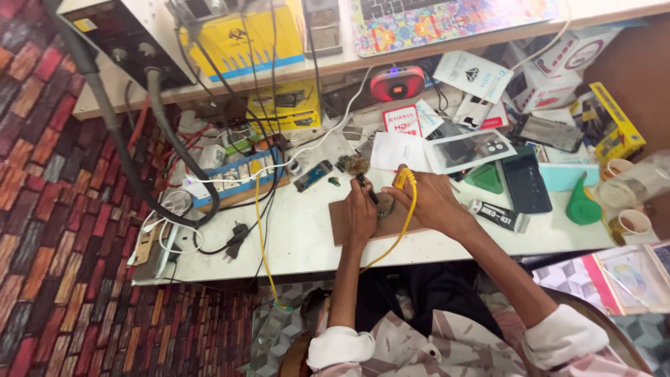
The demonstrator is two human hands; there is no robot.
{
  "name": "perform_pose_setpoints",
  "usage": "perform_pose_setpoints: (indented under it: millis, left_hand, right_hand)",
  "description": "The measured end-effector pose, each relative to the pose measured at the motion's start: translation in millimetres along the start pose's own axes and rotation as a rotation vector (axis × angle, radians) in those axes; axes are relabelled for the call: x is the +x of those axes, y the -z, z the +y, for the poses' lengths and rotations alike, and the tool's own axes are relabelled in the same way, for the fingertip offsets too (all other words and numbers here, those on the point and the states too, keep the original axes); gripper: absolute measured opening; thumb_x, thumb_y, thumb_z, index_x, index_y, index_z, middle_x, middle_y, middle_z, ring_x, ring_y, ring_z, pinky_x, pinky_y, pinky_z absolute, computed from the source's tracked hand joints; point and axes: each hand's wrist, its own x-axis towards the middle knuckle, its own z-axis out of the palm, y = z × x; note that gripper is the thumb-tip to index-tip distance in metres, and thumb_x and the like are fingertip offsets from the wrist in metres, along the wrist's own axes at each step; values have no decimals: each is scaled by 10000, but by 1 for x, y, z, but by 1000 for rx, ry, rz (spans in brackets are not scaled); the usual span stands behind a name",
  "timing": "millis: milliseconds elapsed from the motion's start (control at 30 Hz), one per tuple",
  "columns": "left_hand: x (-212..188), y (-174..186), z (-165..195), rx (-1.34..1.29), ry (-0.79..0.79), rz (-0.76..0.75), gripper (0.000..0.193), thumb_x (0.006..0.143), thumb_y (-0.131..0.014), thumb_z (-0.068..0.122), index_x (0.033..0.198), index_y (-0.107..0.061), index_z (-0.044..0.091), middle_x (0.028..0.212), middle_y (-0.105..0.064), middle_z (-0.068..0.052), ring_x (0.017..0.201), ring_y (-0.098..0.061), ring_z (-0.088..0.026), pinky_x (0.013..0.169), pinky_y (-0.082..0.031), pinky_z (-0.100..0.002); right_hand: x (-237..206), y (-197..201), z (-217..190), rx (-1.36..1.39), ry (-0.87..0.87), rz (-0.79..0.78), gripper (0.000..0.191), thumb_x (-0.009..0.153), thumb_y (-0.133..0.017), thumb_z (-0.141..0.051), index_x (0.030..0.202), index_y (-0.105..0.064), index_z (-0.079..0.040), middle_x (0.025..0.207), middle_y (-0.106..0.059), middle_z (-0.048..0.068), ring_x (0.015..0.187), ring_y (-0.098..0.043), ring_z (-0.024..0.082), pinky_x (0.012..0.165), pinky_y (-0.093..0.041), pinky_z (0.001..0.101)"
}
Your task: The person uses a soldering iron and tweezers to solder small electronic components on a wooden board. They repeatedly apply solder to the component leads and clean the iron tip on a sponge.
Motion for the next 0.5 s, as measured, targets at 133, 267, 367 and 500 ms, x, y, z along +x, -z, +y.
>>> perform_pose_setpoints:
  millis: [133,267,367,500]
  left_hand:
    - [2,3,3,27,77,-22,100,1050,-451,80,1089,-485,-6,847,-648,-258,787,-649,-459,661,-467,-509]
    - [2,4,1,44,64,-12,97,1054,-443,73,1086,-474,-13,862,-641,-269,807,-641,-464,677,-470,-511]
    - [3,4,-3,20,16,5,94,1043,-428,50,1093,-467,-19,899,-644,-271,842,-640,-465,701,-481,-508]
    - [5,4,-5,24,-30,55,121,1017,-439,27,1113,-494,-21,922,-664,-263,866,-654,-458,717,-491,-503]
  right_hand:
    - [-1,-5,-5,95,-35,-15,355,987,-622,-401,950,-626,-48,683,-657,145,657,-654,403,562,-489,500]
    - [-7,-7,-7,85,-99,-16,323,994,-616,-379,969,-603,-57,672,-650,149,663,-660,399,578,-491,501]
    - [-12,-7,-4,70,-146,-33,271,1001,-600,-351,997,-603,-80,683,-663,147,674,-659,405,580,-481,512]
    - [-22,-11,3,159,-64,151,269,1000,-611,-335,992,-582,-67,747,-685,134,704,-665,404,583,-488,506]
